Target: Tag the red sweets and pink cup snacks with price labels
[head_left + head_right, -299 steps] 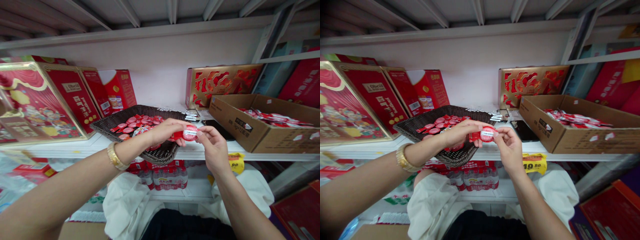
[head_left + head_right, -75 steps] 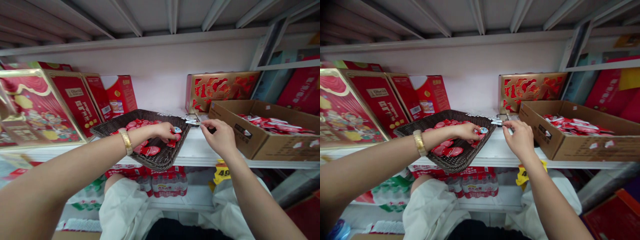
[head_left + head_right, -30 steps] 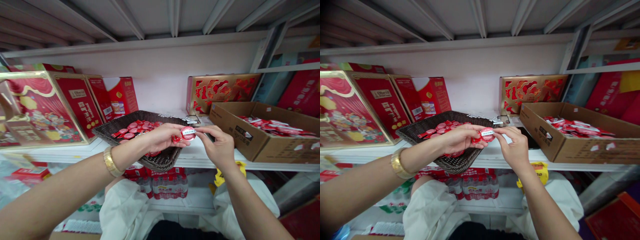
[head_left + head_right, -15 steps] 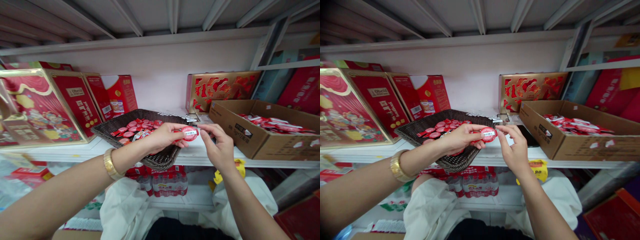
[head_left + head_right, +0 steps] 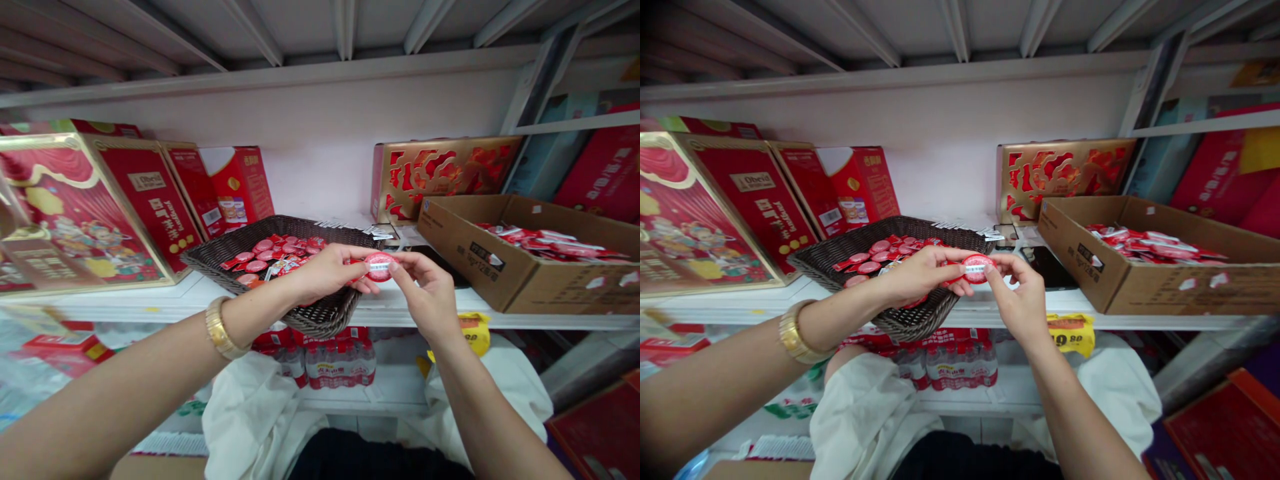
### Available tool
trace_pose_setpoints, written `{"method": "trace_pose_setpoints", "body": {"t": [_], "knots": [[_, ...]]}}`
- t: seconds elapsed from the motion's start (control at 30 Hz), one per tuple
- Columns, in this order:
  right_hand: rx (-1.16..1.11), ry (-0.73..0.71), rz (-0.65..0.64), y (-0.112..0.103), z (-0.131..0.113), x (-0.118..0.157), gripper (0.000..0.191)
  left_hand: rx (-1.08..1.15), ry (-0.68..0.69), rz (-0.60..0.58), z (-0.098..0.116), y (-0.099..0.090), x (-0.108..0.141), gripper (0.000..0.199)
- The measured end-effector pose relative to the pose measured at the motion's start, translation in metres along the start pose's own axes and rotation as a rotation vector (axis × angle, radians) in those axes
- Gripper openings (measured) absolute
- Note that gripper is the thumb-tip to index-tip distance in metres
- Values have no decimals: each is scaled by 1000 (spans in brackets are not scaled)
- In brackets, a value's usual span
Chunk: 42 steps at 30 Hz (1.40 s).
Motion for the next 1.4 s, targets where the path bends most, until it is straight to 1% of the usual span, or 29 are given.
{"method": "trace_pose_setpoints", "body": {"t": [0.2, 0.33, 0.47, 0.7, 0.87, 1.13, 1.27, 1.4], "knots": [[-44, 13, 17, 1, 3, 3, 24, -49, 3, 43, 0, 0, -1, 31], [-2, -26, 67, 1, -8, 6, 24, -88, 5, 57, 3, 1, -1, 31], [101, -68, 116, 3, -17, 8, 23, -100, 19, 66, 4, 2, -1, 32], [51, -51, 69, 4, -13, 8, 23, -116, 23, 69, 3, 1, 0, 37], [34, -35, 69, 2, -11, 9, 26, -134, 10, 72, 4, 2, 1, 40], [69, -49, 72, -1, -10, 9, 26, -154, 8, 63, 3, 1, 1, 35], [42, -39, 69, -1, -9, 10, 28, -144, 26, 41, 3, 2, 0, 34], [77, -77, 72, -1, -15, 9, 26, -109, 43, 28, 5, 2, 1, 28]]}}
Point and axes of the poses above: each hand's wrist, its own x-axis away from the middle knuckle, its own y-axis out of the palm, z = x × y, the point moved 8 cm from there along -x, towards the middle knuckle, and after that the axes turned 3 degrees about -y, right-handed, at the moved point
